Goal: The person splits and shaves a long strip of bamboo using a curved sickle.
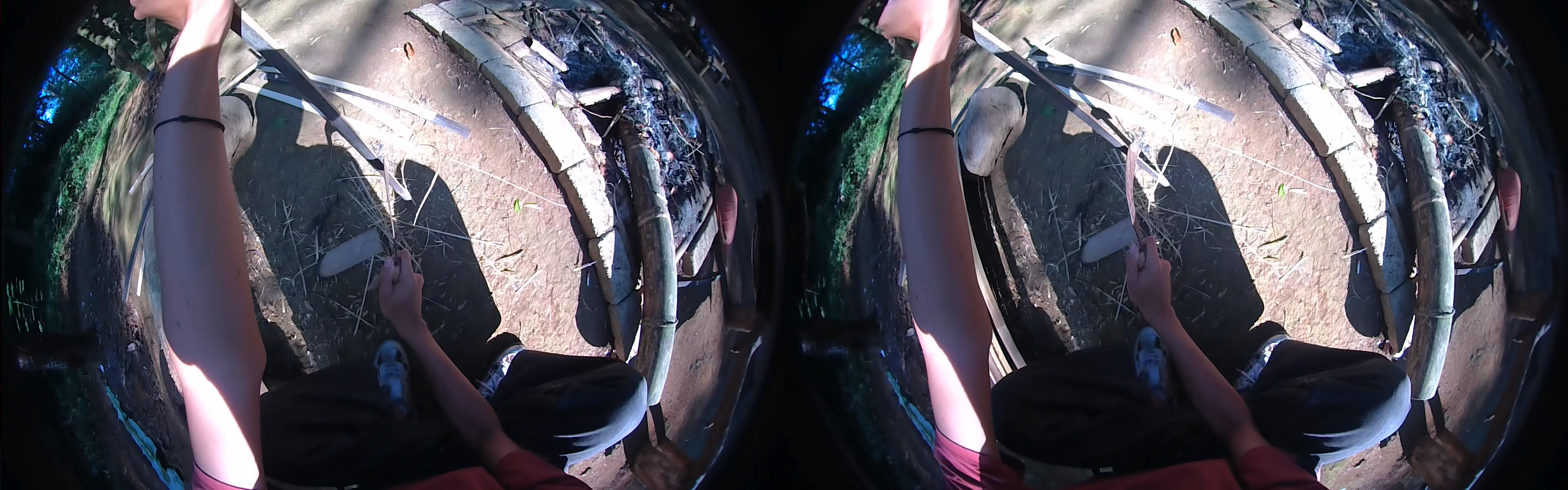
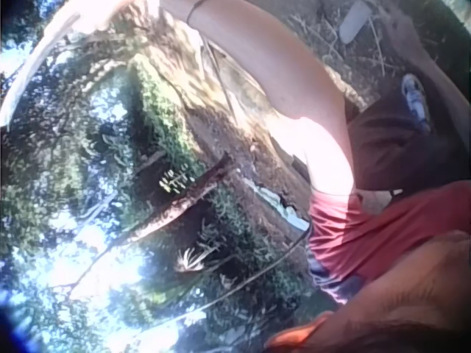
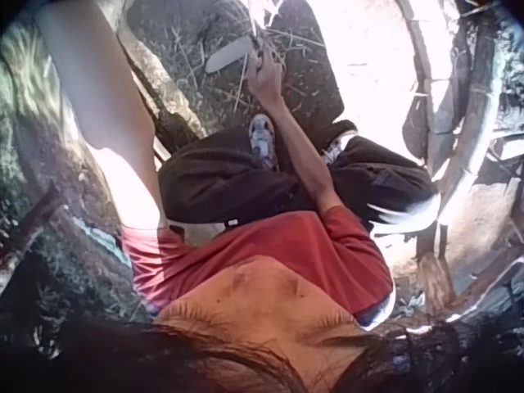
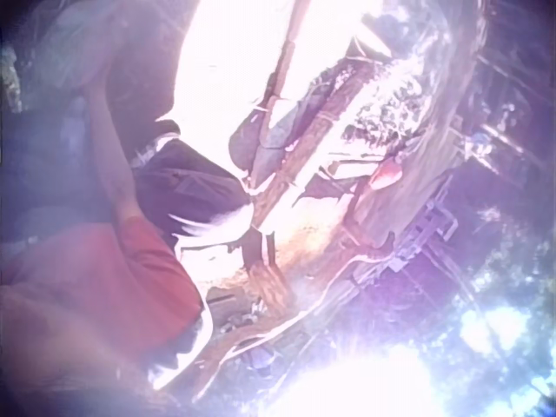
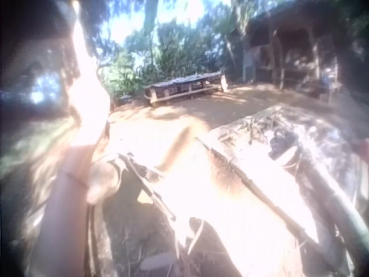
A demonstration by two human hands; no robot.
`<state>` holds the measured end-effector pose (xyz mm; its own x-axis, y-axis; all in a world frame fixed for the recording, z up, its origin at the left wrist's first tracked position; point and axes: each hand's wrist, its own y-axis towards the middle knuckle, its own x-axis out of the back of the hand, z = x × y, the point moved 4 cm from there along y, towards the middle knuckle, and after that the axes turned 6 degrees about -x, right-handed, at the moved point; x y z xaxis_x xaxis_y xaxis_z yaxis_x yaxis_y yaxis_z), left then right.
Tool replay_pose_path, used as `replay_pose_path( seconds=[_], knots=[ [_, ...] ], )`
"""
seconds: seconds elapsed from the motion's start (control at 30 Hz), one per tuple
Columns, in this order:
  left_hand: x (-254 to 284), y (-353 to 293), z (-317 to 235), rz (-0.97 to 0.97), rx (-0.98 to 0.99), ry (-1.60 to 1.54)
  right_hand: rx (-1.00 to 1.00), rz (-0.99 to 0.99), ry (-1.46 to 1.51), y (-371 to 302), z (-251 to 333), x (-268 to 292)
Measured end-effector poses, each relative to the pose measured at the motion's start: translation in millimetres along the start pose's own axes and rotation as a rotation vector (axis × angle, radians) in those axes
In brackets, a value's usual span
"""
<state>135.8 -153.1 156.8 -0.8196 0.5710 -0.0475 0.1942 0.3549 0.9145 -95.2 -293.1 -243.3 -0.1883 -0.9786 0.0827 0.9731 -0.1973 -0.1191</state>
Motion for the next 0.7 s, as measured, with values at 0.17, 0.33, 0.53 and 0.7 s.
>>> replay_pose_path(
  seconds=[0.17, 0.33, 0.53, 0.7],
  knots=[
    [-5.2, -1.6, 3.3, 0.023, 0.023, -0.024, -0.196, -0.137, -0.202, 2.2, -76.0, 23.1],
    [-11.4, -13.7, 21.0, 0.085, 0.045, -0.037, -0.126, -0.061, -0.034, 4.7, -7.9, 11.6],
    [0.7, 2.2, 14.6, 0.240, 0.114, -0.184, -0.025, -0.037, 0.105, 0.6, 21.1, 8.7],
    [32.0, 17.5, 15.6, 0.487, 0.253, -0.501, -0.172, -0.082, 0.387, 7.8, 4.0, 9.6]
  ],
)
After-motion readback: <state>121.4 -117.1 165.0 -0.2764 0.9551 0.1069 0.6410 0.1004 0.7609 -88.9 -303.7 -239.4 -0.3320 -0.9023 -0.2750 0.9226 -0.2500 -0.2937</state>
